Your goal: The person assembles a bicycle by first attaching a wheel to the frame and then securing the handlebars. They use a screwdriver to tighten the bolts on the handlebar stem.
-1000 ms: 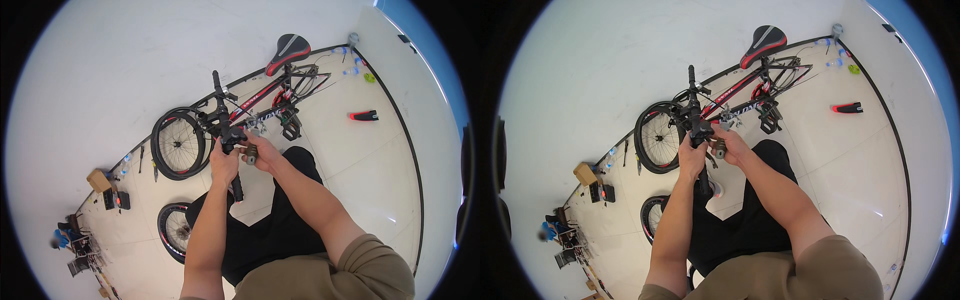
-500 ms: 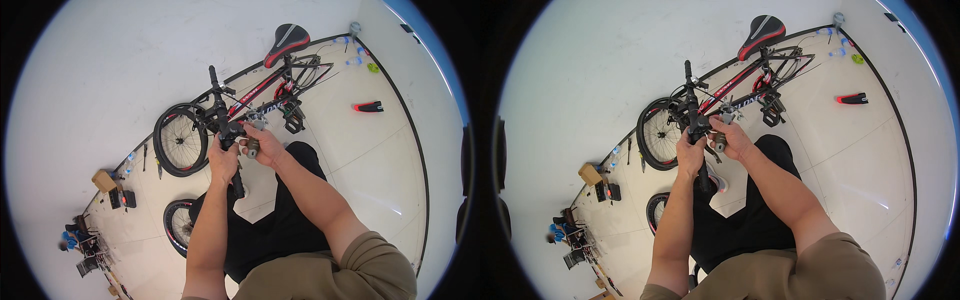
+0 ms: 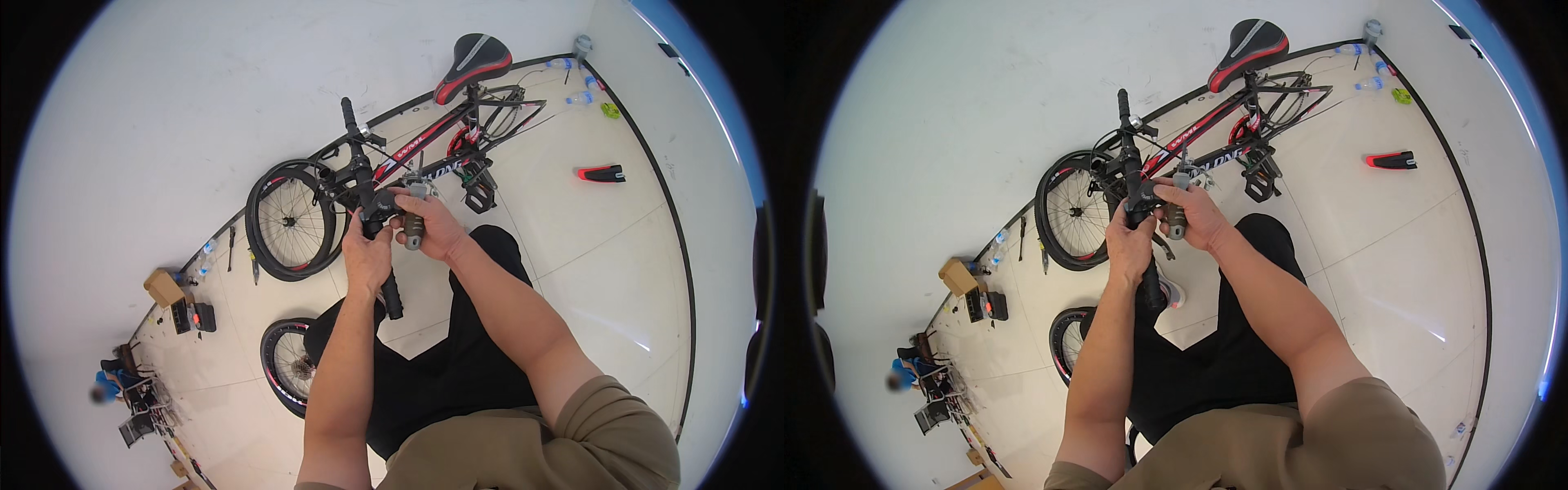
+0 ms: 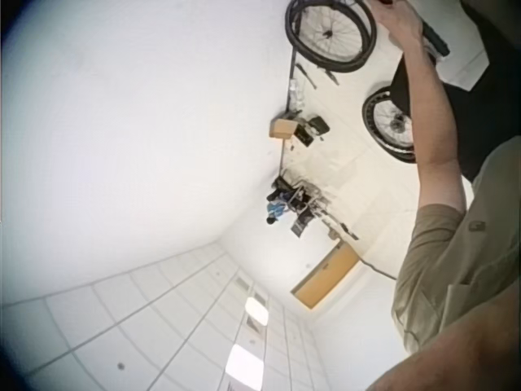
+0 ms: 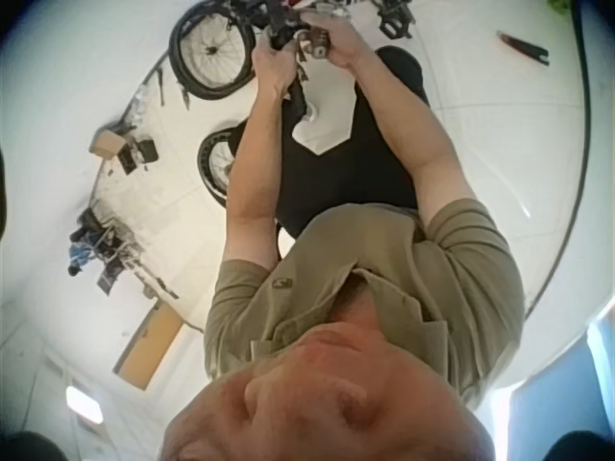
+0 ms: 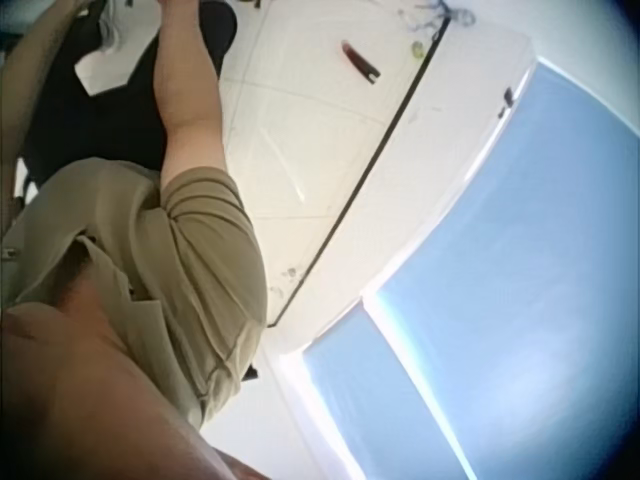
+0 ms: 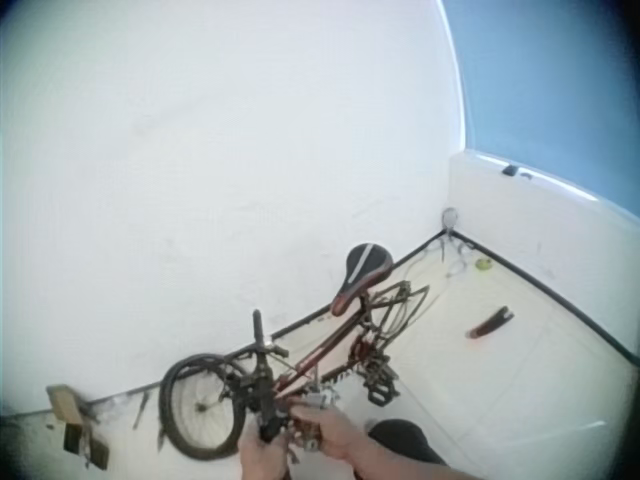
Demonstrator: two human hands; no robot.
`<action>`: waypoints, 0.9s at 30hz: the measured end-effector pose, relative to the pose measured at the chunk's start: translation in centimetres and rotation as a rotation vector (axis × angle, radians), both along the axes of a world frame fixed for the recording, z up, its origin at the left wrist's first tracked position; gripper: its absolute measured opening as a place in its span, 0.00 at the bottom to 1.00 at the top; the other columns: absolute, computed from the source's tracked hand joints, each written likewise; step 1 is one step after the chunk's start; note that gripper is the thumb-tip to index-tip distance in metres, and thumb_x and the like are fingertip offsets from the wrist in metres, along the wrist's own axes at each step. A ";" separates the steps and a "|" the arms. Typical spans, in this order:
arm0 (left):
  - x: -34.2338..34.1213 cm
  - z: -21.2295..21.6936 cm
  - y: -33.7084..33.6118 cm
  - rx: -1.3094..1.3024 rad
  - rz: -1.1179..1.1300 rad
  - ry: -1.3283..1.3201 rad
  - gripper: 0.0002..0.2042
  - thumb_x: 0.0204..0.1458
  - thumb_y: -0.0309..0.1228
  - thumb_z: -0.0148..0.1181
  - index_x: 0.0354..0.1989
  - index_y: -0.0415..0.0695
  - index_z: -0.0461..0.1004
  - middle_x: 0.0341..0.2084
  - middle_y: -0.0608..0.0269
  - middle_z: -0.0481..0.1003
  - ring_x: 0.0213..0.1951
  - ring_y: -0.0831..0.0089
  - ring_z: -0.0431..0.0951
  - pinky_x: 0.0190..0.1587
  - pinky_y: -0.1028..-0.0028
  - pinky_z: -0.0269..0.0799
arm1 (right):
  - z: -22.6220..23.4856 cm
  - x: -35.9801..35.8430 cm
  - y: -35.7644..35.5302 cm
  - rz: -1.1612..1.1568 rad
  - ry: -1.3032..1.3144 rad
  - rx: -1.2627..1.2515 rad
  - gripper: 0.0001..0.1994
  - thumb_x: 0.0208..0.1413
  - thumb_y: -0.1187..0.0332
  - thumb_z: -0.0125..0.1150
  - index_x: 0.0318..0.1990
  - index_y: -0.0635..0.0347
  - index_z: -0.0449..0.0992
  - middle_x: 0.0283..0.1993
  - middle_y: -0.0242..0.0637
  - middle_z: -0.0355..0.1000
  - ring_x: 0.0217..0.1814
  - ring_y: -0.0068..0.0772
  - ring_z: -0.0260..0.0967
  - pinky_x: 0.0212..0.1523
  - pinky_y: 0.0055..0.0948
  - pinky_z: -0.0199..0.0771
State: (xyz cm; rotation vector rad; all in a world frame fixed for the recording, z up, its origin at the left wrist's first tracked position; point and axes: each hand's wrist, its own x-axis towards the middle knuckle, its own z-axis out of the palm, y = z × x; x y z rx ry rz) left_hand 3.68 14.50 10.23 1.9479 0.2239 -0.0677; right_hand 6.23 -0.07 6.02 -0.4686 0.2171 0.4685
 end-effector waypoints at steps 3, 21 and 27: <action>0.1 -0.9 0.1 -0.069 0.002 0.011 0.20 0.54 0.22 0.61 0.58 0.39 0.73 0.31 0.67 0.77 0.30 0.80 0.72 0.34 0.77 0.68 | -0.1 -0.4 0.7 -0.061 -0.155 -0.161 0.20 0.55 0.68 0.70 0.55 0.62 0.75 0.35 0.33 0.74 0.31 0.24 0.72 0.25 0.27 0.73; 0.4 0.5 0.9 0.077 -0.040 0.088 0.30 0.53 0.28 0.64 0.66 0.35 0.65 0.28 0.59 0.77 0.27 0.74 0.76 0.31 0.72 0.71 | 1.7 1.0 -1.2 0.041 -0.290 -0.614 0.18 0.47 0.73 0.63 0.47 0.65 0.83 0.29 0.31 0.74 0.23 0.21 0.69 0.25 0.22 0.70; 0.4 0.1 1.2 0.154 -0.063 0.060 0.30 0.54 0.27 0.62 0.67 0.34 0.63 0.27 0.60 0.77 0.26 0.74 0.76 0.30 0.71 0.72 | 1.2 1.6 -1.7 0.096 -0.314 -0.638 0.21 0.47 0.75 0.64 0.52 0.65 0.81 0.32 0.31 0.75 0.25 0.22 0.71 0.27 0.24 0.68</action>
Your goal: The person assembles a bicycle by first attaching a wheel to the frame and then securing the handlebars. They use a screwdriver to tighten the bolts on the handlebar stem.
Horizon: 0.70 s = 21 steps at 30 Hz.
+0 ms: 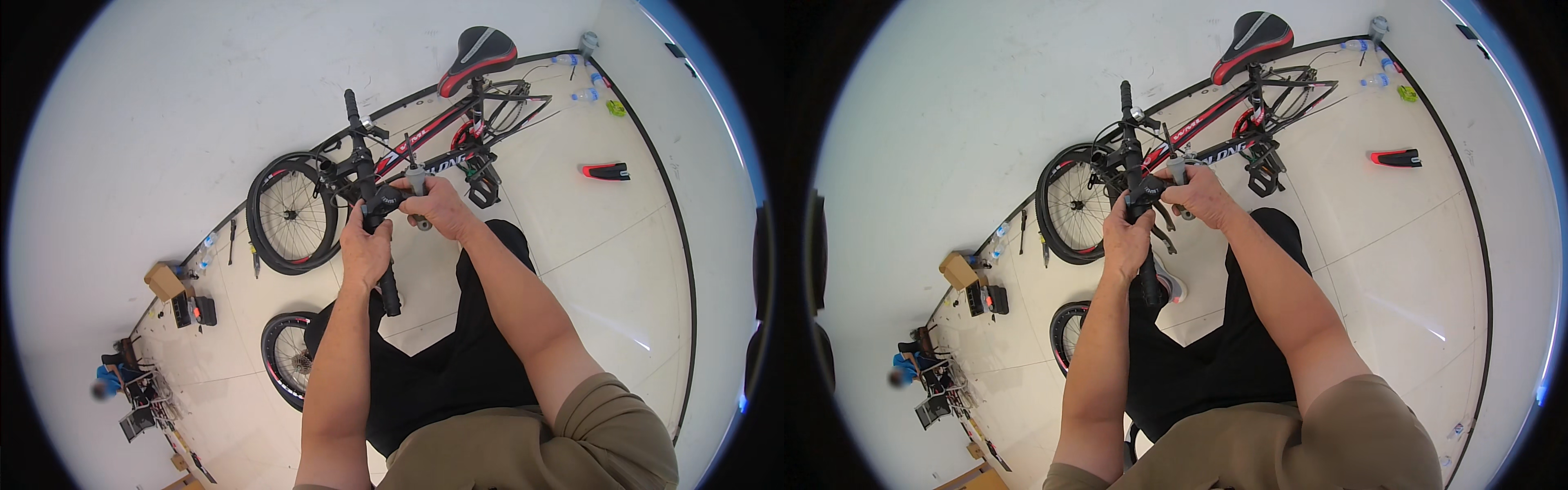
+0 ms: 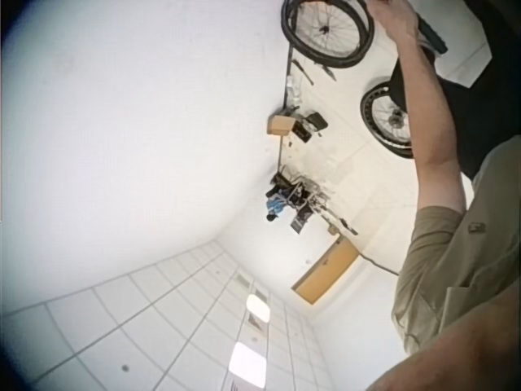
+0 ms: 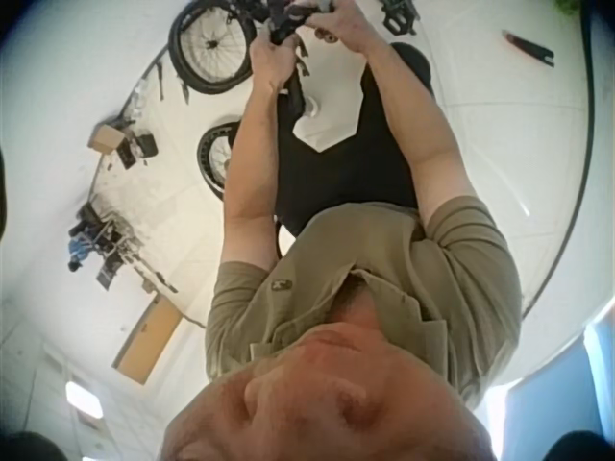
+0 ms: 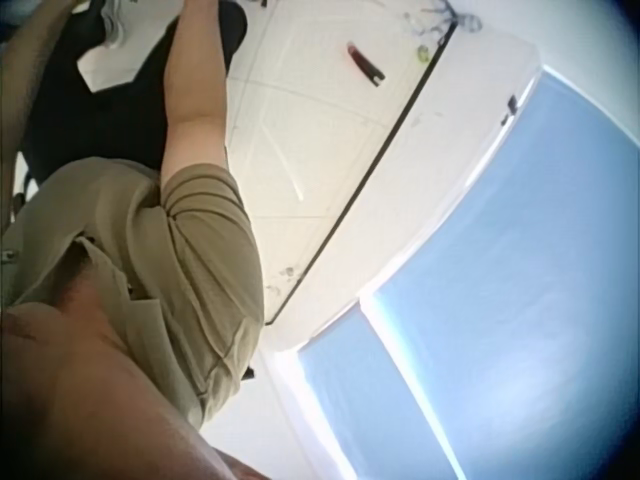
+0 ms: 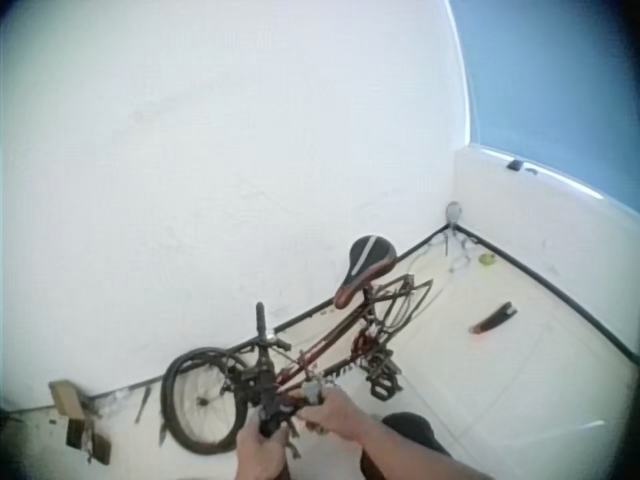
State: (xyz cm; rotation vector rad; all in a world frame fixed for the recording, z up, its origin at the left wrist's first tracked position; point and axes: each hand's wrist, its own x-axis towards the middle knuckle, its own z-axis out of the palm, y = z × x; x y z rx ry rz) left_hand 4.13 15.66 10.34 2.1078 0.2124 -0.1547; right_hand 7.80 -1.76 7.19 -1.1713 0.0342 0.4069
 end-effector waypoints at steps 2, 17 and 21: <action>0.0 0.5 -0.2 0.003 0.001 0.001 0.30 0.55 0.26 0.61 0.68 0.34 0.63 0.26 0.60 0.77 0.26 0.74 0.76 0.29 0.71 0.72 | -0.3 0.3 -0.3 0.027 -0.031 -0.011 0.21 0.48 0.74 0.64 0.52 0.65 0.81 0.33 0.31 0.75 0.26 0.21 0.71 0.27 0.24 0.68; -0.1 1.5 -1.0 -0.093 0.031 0.058 0.29 0.64 0.32 0.56 0.71 0.32 0.58 0.30 0.67 0.72 0.30 0.80 0.67 0.33 0.77 0.65 | -0.7 -0.5 0.5 -0.066 -0.075 -0.132 0.21 0.44 0.69 0.71 0.48 0.66 0.79 0.31 0.32 0.75 0.24 0.19 0.68 0.26 0.23 0.68; 0.9 -1.4 0.7 0.035 -0.005 -0.102 0.26 0.66 0.38 0.52 0.67 0.32 0.64 0.23 0.61 0.73 0.25 0.76 0.70 0.31 0.73 0.68 | -1.6 0.3 0.2 -0.049 -0.117 -0.157 0.24 0.44 0.71 0.72 0.53 0.65 0.79 0.37 0.32 0.77 0.29 0.19 0.70 0.29 0.22 0.69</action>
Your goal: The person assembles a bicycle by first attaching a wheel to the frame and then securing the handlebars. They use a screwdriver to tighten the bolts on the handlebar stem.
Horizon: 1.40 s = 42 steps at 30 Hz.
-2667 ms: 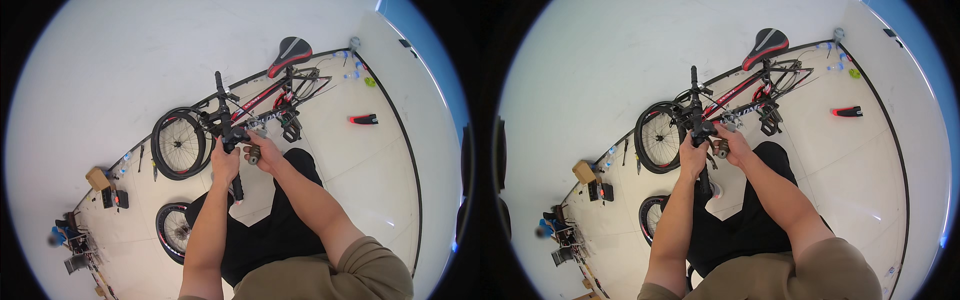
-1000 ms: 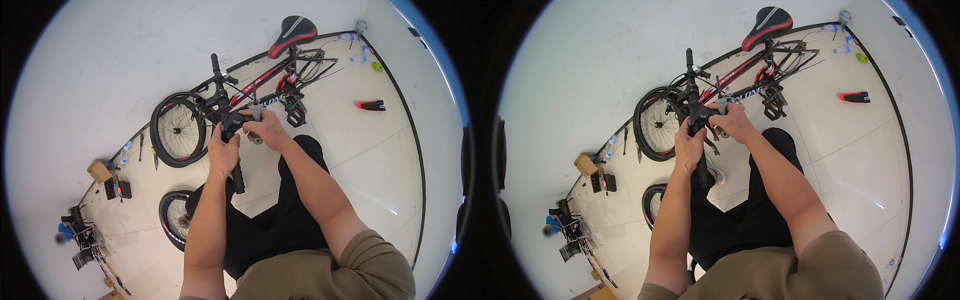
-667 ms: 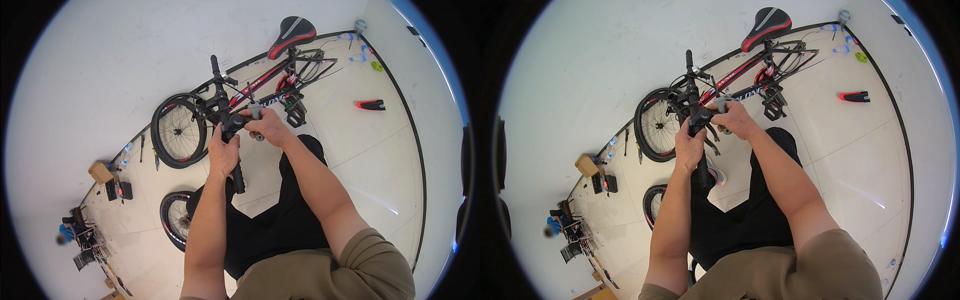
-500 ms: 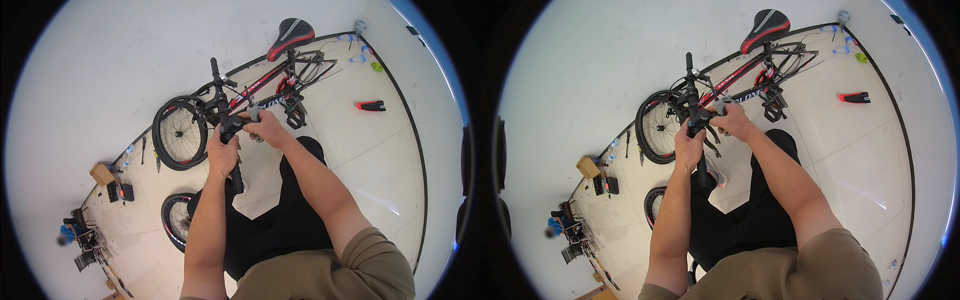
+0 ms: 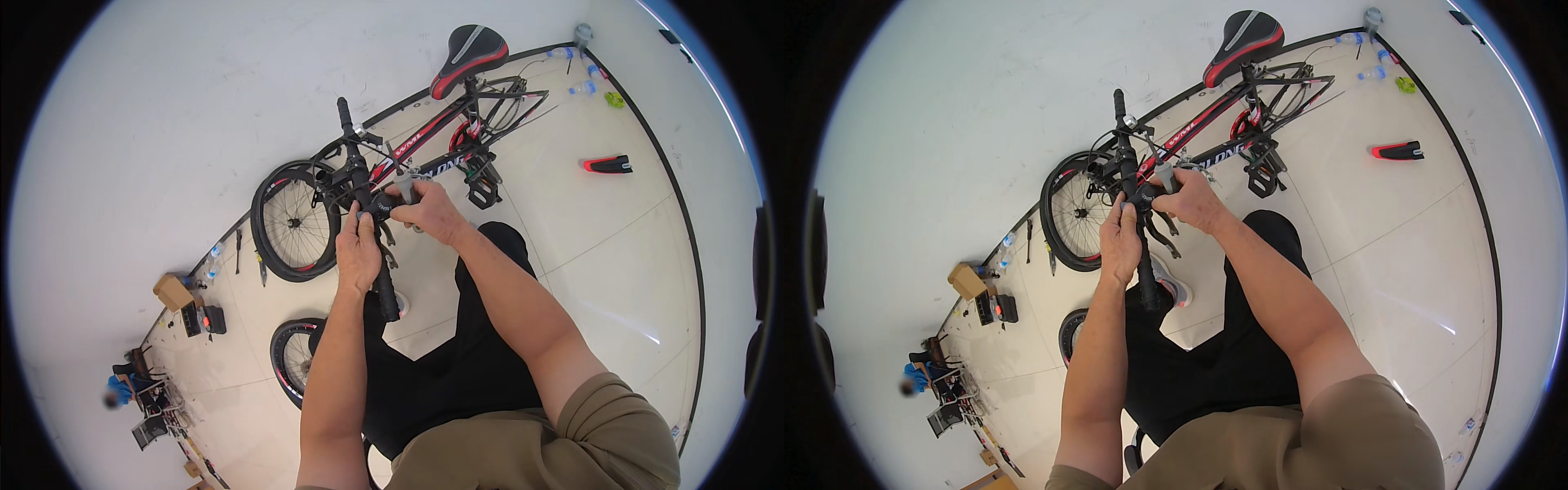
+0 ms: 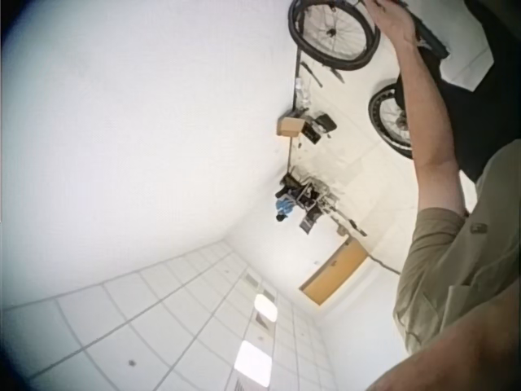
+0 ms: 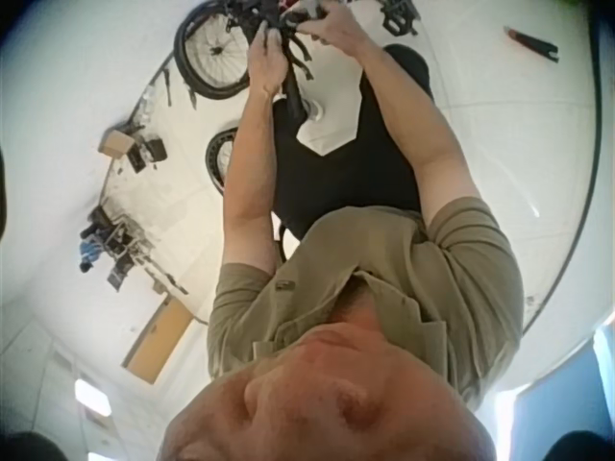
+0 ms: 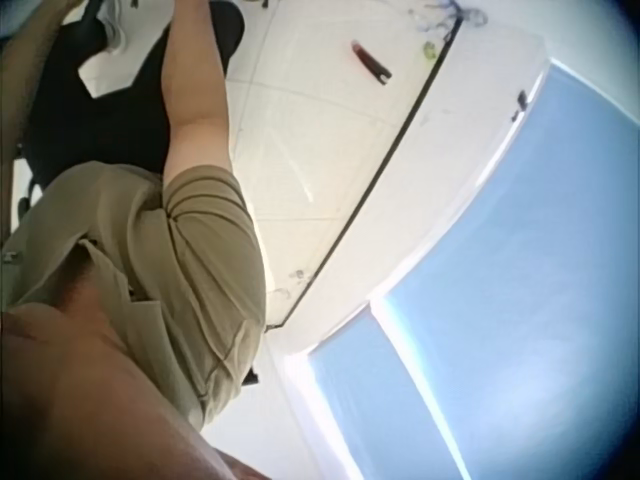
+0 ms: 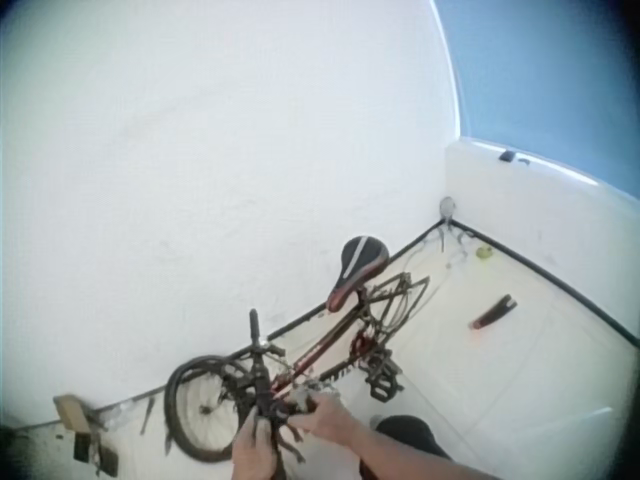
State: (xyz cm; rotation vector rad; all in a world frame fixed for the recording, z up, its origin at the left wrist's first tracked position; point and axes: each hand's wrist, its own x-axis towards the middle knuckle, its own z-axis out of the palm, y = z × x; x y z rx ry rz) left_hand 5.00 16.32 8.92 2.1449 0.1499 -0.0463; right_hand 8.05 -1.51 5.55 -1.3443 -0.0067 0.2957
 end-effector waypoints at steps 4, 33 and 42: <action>0.0 -0.4 -0.3 0.053 0.007 -0.041 0.25 0.67 0.38 0.50 0.65 0.31 0.66 0.23 0.59 0.74 0.26 0.75 0.69 0.32 0.72 0.67 | -1.0 0.6 -0.6 -0.060 -0.069 -0.071 0.25 0.44 0.72 0.71 0.54 0.65 0.79 0.43 0.32 0.79 0.37 0.19 0.73 0.33 0.22 0.70; 0.5 -0.5 -1.1 -0.086 0.058 -0.045 0.23 0.68 0.35 0.50 0.66 0.32 0.66 0.39 0.55 0.80 0.37 0.75 0.75 0.42 0.74 0.71 | -1.2 -1.0 0.5 0.158 0.473 0.864 0.14 0.66 0.56 0.61 0.49 0.55 0.74 0.42 0.35 0.71 0.40 0.31 0.73 0.28 0.30 0.73; 0.3 0.0 -1.3 -0.155 0.089 -0.037 0.15 0.67 0.31 0.51 0.58 0.38 0.73 0.32 0.63 0.77 0.31 0.79 0.71 0.34 0.76 0.68 | -2.2 -0.7 1.0 0.189 0.487 0.945 0.16 0.66 0.55 0.60 0.49 0.58 0.74 0.39 0.35 0.71 0.38 0.30 0.72 0.32 0.33 0.76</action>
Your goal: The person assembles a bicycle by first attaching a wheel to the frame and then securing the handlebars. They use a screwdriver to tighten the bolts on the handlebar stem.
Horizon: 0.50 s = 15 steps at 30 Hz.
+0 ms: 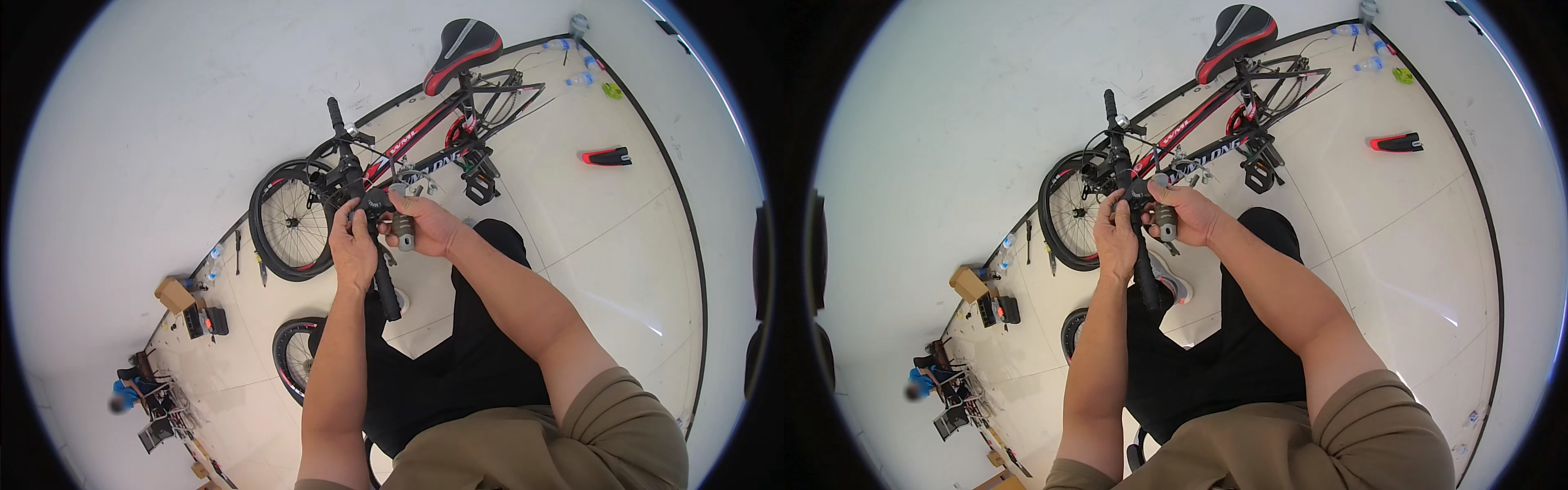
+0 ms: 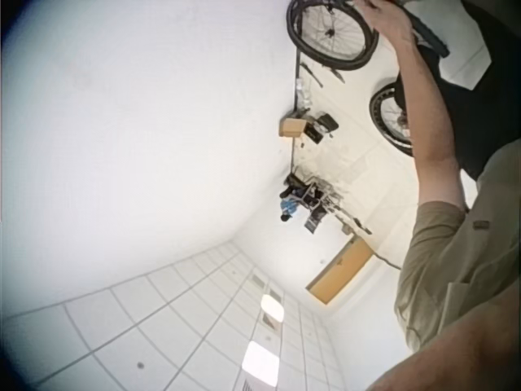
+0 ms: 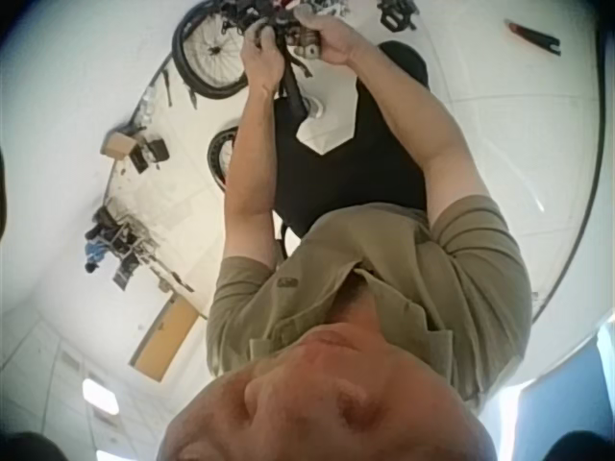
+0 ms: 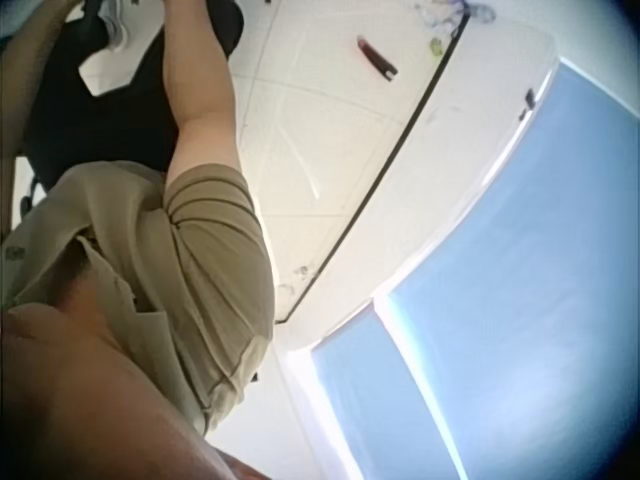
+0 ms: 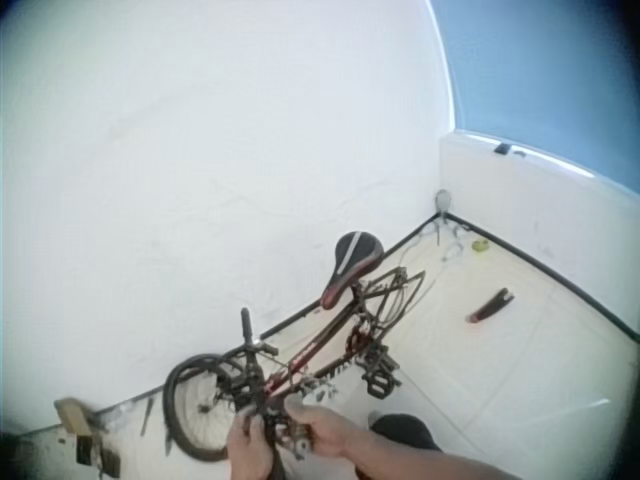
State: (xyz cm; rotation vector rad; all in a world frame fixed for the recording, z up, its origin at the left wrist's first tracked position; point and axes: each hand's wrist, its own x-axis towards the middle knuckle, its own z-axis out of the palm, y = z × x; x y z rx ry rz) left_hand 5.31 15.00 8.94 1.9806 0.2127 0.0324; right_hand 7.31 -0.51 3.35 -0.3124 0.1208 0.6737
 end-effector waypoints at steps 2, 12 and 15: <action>0.0 -0.2 0.3 0.010 -0.006 0.008 0.13 0.67 0.31 0.52 0.55 0.40 0.74 0.30 0.65 0.76 0.30 0.80 0.69 0.32 0.76 0.66 | 0.1 0.0 0.0 -0.007 -0.030 -0.032 0.16 0.67 0.56 0.60 0.49 0.60 0.74 0.39 0.36 0.72 0.38 0.30 0.72 0.33 0.33 0.76; 0.2 -0.3 0.3 -0.019 0.010 0.032 0.20 0.66 0.33 0.56 0.63 0.40 0.66 0.31 0.60 0.78 0.29 0.79 0.73 0.31 0.77 0.67 | 0.5 0.0 0.7 -0.038 0.014 -0.008 0.14 0.67 0.58 0.60 0.47 0.60 0.75 0.39 0.35 0.75 0.35 0.28 0.72 0.34 0.32 0.76; -0.4 0.8 0.0 -0.122 0.014 0.084 0.35 0.60 0.32 0.63 0.71 0.35 0.51 0.33 0.52 0.78 0.29 0.74 0.76 0.30 0.74 0.71 | 0.5 0.4 1.0 -0.027 -0.027 -0.015 0.12 0.66 0.59 0.61 0.47 0.57 0.76 0.39 0.33 0.75 0.35 0.25 0.72 0.34 0.29 0.76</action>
